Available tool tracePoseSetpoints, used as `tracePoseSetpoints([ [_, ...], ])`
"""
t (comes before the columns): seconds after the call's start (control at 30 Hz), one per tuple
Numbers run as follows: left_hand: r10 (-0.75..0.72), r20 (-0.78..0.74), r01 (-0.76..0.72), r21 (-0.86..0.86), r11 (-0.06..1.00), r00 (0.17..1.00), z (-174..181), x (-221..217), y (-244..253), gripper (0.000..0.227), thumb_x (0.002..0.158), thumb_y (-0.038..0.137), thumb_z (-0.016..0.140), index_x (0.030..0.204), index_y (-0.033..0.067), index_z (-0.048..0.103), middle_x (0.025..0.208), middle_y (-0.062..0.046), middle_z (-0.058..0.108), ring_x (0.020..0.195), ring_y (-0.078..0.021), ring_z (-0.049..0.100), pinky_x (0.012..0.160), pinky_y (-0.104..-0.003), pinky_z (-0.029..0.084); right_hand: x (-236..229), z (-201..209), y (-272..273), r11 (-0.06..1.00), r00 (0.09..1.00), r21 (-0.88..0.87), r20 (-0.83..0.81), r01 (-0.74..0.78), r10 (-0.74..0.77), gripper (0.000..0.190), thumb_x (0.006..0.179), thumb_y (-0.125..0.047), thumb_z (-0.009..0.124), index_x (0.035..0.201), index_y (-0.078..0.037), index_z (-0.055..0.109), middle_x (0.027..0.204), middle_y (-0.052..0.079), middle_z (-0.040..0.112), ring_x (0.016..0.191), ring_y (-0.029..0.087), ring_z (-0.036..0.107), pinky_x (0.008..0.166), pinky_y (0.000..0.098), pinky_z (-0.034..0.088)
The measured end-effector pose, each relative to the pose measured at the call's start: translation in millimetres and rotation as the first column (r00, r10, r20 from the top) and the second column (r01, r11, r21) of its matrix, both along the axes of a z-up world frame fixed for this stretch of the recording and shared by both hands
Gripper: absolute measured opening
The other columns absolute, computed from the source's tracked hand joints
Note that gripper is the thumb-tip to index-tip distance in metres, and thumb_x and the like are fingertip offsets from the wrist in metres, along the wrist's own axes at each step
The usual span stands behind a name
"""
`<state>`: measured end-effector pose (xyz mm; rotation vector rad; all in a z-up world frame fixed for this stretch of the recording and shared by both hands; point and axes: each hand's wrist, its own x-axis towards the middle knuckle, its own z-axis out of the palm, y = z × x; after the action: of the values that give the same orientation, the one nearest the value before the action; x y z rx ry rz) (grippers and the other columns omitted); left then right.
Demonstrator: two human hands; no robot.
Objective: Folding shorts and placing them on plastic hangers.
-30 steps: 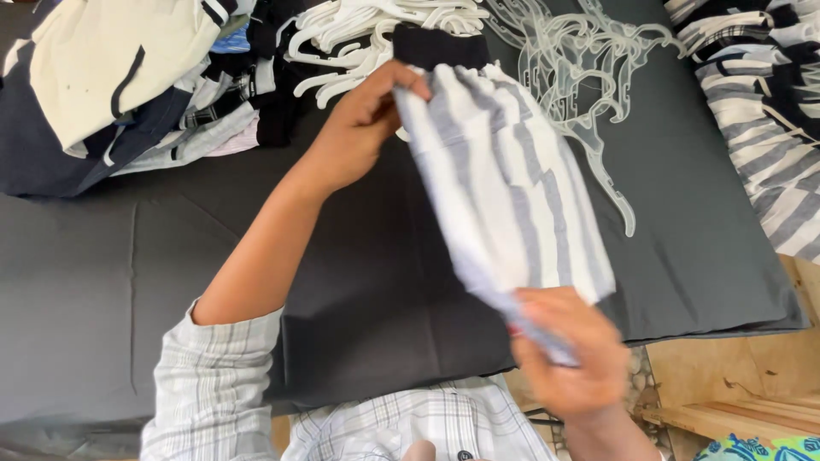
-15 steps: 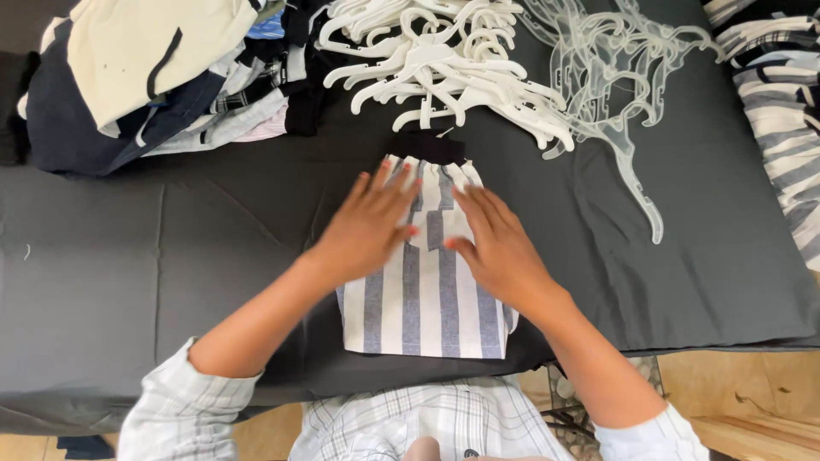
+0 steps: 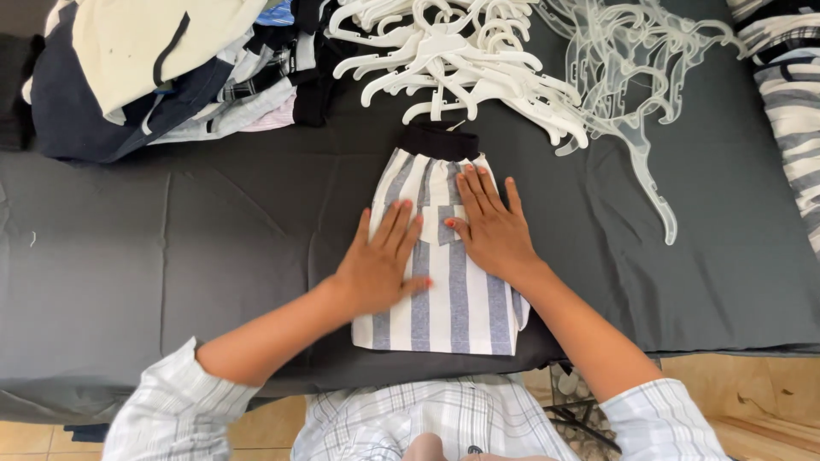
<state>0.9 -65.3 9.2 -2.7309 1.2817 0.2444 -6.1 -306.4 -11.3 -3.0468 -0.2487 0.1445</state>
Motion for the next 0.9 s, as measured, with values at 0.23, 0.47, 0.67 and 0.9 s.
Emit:
tracePoseSetpoints([
  [0.23, 0.055, 0.099, -0.034, -0.204, 0.978, 0.994, -6, -41, 16, 0.119, 0.085, 0.092, 0.024, 0.159, -0.0015, 0.026, 0.166, -0.027, 0.024, 0.156, -0.0371, 0.019, 0.124, -0.063, -0.002, -60, 39, 47, 0.978, 0.967, 0.14, -0.178, -0.157, 0.181, 0.081, 0.107, -0.053, 0.033, 0.164, -0.002, 0.008, 0.171, 0.024, -0.001, 0.156, 0.043, 0.0, 0.118, 0.0696, -0.011],
  [0.47, -0.072, 0.071, 0.089, -0.282, 0.955, 0.995, -3, -60, 41, 0.103, 0.093, 0.081, 0.03, 0.159, 0.0026, 0.028, 0.168, -0.024, 0.021, 0.157, -0.0352, 0.017, 0.125, -0.063, 0.0, -99, 21, 12, 0.951, 0.948, 0.05, -0.074, -0.305, 0.308, 0.073, 0.108, -0.055, 0.029, 0.163, -0.007, 0.02, 0.17, 0.017, 0.018, 0.157, 0.033, 0.012, 0.124, 0.0581, 0.0],
  [0.67, -0.13, 0.082, 0.149, -0.316, 0.937, 0.988, -13, -83, 42, 0.077, 0.105, 0.059, 0.027, 0.16, 0.0044, 0.029, 0.168, -0.024, 0.021, 0.157, -0.0359, 0.017, 0.126, -0.056, 0.008, -111, 25, 37, 0.975, 0.974, 0.02, -0.038, -0.222, 0.222, 0.074, 0.109, -0.05, 0.03, 0.162, 0.0, 0.021, 0.166, 0.029, 0.019, 0.155, 0.042, 0.012, 0.123, 0.0617, 0.002],
  [0.9, -0.084, 0.054, 0.096, -0.302, 0.948, 0.995, -6, -78, 52, 0.075, 0.106, 0.057, 0.028, 0.159, 0.0045, 0.031, 0.164, -0.026, 0.029, 0.155, -0.0384, 0.022, 0.126, -0.051, 0.012, -107, 28, 22, 0.951, 0.95, 0.047, -0.049, -0.307, 0.309, 0.066, 0.109, -0.046, 0.032, 0.161, -0.006, 0.026, 0.168, 0.018, 0.024, 0.156, 0.033, 0.017, 0.123, 0.0582, 0.006],
])
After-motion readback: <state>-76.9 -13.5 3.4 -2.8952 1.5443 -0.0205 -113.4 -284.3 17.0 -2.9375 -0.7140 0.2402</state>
